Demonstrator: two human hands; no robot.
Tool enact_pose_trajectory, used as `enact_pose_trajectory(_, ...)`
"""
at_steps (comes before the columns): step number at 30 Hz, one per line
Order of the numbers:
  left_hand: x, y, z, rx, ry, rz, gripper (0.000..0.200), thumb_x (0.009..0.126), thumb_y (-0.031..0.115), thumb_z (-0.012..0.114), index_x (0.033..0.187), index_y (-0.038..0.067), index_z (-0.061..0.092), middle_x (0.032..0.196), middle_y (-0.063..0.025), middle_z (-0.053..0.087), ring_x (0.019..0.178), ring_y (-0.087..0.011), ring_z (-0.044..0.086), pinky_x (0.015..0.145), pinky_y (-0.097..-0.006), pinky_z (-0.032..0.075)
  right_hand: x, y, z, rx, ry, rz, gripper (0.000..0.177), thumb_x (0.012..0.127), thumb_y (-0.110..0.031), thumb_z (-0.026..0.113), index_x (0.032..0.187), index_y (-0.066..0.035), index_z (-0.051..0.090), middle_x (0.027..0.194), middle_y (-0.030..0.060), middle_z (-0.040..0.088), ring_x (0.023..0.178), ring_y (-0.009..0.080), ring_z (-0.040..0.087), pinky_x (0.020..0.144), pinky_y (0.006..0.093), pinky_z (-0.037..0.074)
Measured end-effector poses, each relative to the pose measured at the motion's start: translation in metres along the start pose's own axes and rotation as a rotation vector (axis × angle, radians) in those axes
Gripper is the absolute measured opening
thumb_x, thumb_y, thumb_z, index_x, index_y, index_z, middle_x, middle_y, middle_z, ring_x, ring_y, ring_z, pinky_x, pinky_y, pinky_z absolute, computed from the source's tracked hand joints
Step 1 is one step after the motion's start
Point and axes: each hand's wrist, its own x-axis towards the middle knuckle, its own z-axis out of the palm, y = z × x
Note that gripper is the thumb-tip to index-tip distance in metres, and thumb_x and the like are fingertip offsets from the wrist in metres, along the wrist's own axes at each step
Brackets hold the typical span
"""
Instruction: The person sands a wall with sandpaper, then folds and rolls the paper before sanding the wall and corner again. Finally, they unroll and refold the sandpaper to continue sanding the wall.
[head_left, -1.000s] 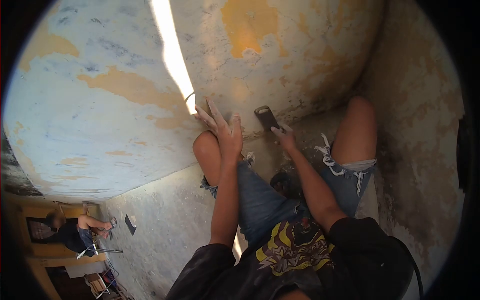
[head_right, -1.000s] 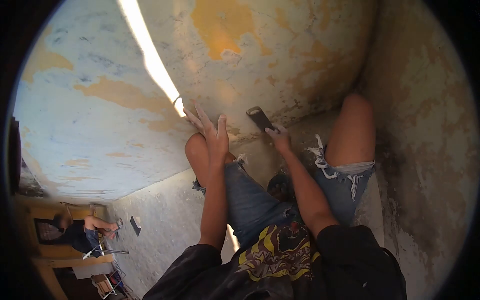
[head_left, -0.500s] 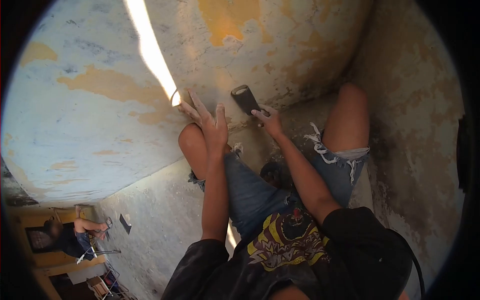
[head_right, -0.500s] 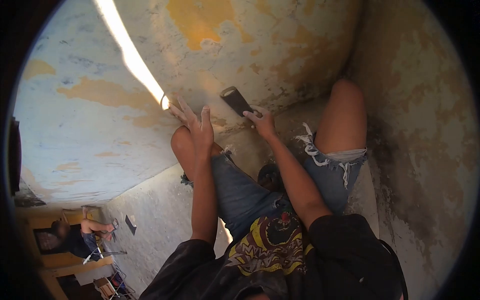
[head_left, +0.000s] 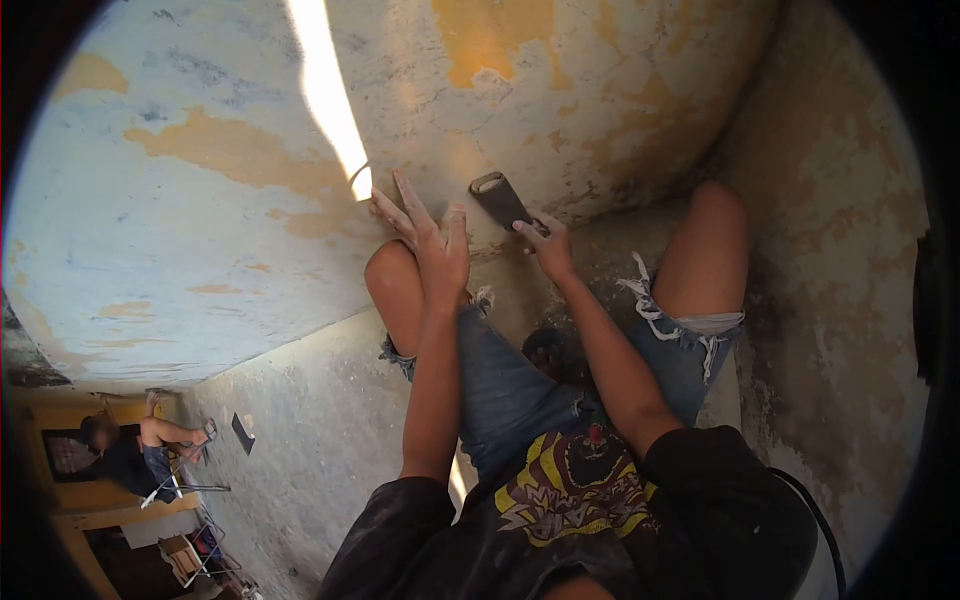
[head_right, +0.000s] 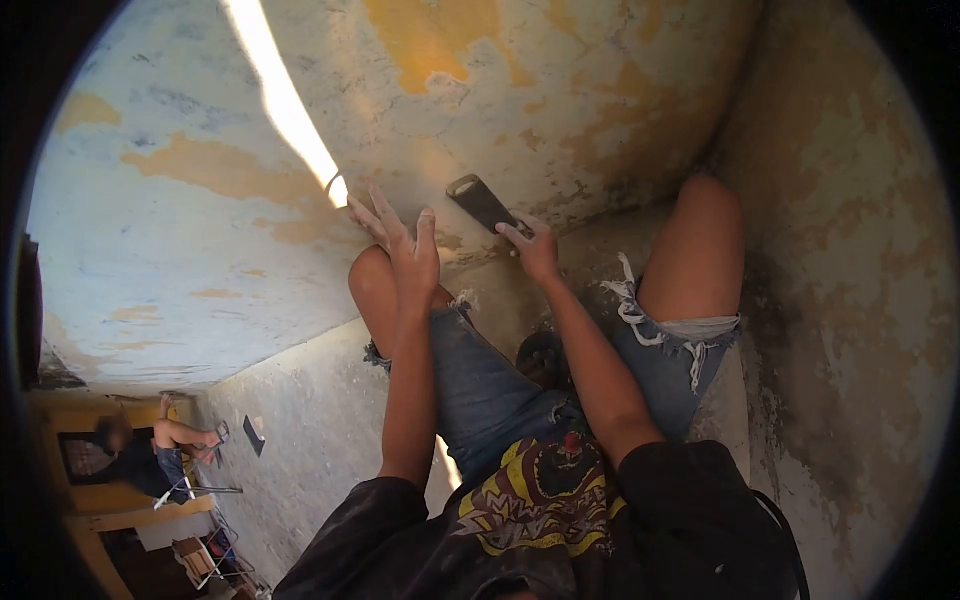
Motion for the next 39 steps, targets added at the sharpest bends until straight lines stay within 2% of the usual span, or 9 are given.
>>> enact_pose_trajectory(10, -0.001, -0.002, -0.002, 0.007, -0.004, 0.015, 0.089, 0.093, 0.022, 0.064, 0.161, 0.013, 0.008, 0.162, -0.0287, -0.014, 0.149, -0.0517, -0.011, 0.120, -0.0604, 0.005, -0.002, 0.008, 0.001, 0.047, -0.106, 0.072, 0.051, 0.083, -0.032, 0.082, 0.119, 0.001, 0.069, 0.082, -0.0035, 0.057, 0.072, 0.0067, 0.057, 0.055, 0.0238, 0.053)
enact_pose_trajectory(16, -0.002, -0.001, -0.001, 0.015, -0.026, -0.046, 0.086, 0.093, 0.019, 0.062, 0.161, 0.010, 0.010, 0.162, -0.0300, -0.014, 0.150, -0.0479, -0.013, 0.121, -0.0571, 0.004, -0.005, 0.016, -0.002, -0.038, 0.038, 0.113, 0.049, 0.083, -0.027, 0.082, 0.120, 0.002, 0.068, 0.079, -0.0031, 0.056, 0.070, 0.0066, 0.057, 0.054, 0.0238, 0.053)
enact_pose_trajectory(19, -0.003, 0.002, -0.005, -0.042, -0.008, -0.025, 0.086, 0.093, 0.020, 0.062, 0.161, 0.010, 0.011, 0.162, -0.0296, -0.014, 0.150, -0.0477, -0.013, 0.121, -0.0572, 0.004, -0.002, -0.014, 0.007, 0.056, -0.152, -0.013, 0.049, 0.083, -0.025, 0.083, 0.120, 0.003, 0.068, 0.080, -0.0031, 0.057, 0.070, 0.0067, 0.057, 0.054, 0.0235, 0.052)
enact_pose_trajectory(21, -0.001, 0.001, -0.002, 0.002, -0.022, -0.002, 0.086, 0.093, 0.020, 0.062, 0.160, 0.009, 0.011, 0.162, -0.0293, -0.014, 0.150, -0.0479, -0.013, 0.121, -0.0570, 0.004, 0.003, 0.013, -0.007, 0.004, 0.042, 0.100, 0.049, 0.082, -0.023, 0.084, 0.119, 0.003, 0.068, 0.080, -0.0028, 0.058, 0.069, 0.0066, 0.056, 0.054, 0.0236, 0.052)
enact_pose_trajectory(25, 0.004, 0.000, -0.003, 0.017, 0.005, 0.019, 0.088, 0.091, 0.020, 0.064, 0.161, 0.010, 0.012, 0.163, -0.0273, -0.015, 0.149, -0.0523, -0.010, 0.120, -0.0611, 0.005, -0.003, -0.011, 0.004, 0.013, 0.066, 0.076, 0.049, 0.082, -0.023, 0.084, 0.121, 0.003, 0.068, 0.080, -0.0027, 0.058, 0.068, 0.0064, 0.056, 0.053, 0.0237, 0.051)
enact_pose_trajectory(27, 0.001, 0.001, -0.002, -0.006, 0.000, 0.001, 0.088, 0.091, 0.021, 0.064, 0.161, 0.010, 0.012, 0.163, -0.0271, -0.015, 0.148, -0.0526, -0.010, 0.120, -0.0613, 0.005, 0.000, -0.035, 0.013, 0.096, -0.102, -0.033, 0.049, 0.084, -0.023, 0.082, 0.122, 0.003, 0.067, 0.079, -0.0026, 0.059, 0.066, 0.0062, 0.055, 0.052, 0.0232, 0.051)
enact_pose_trajectory(31, 0.005, 0.005, -0.004, 0.055, -0.014, 0.015, 0.089, 0.091, 0.022, 0.064, 0.161, 0.011, 0.010, 0.163, -0.0268, -0.015, 0.148, -0.0530, -0.011, 0.119, -0.0618, 0.004, 0.004, 0.017, -0.005, 0.010, 0.061, 0.107, 0.047, 0.085, -0.024, 0.081, 0.121, 0.003, 0.067, 0.078, -0.0034, 0.058, 0.066, 0.0056, 0.055, 0.051, 0.0224, 0.050)
enact_pose_trajectory(37, 0.000, -0.001, -0.002, -0.024, -0.005, 0.008, 0.089, 0.092, 0.023, 0.064, 0.161, 0.011, 0.010, 0.163, -0.0270, -0.015, 0.148, -0.0536, -0.011, 0.119, -0.0622, 0.005, -0.004, -0.002, 0.003, 0.037, -0.152, 0.062, 0.050, 0.086, -0.031, 0.080, 0.124, -0.002, 0.067, 0.086, -0.0044, 0.061, 0.078, 0.0065, 0.060, 0.058, 0.0245, 0.056)
enact_pose_trajectory(39, 0.000, 0.004, -0.004, 0.006, -0.002, 0.026, 0.089, 0.091, 0.022, 0.064, 0.161, 0.011, 0.010, 0.163, -0.0271, -0.015, 0.148, -0.0538, -0.011, 0.119, -0.0623, 0.005, -0.010, 0.009, -0.007, -0.019, 0.079, 0.187, 0.046, 0.085, -0.026, 0.081, 0.120, 0.001, 0.068, 0.081, -0.0036, 0.059, 0.066, 0.0044, 0.054, 0.054, 0.0217, 0.050)
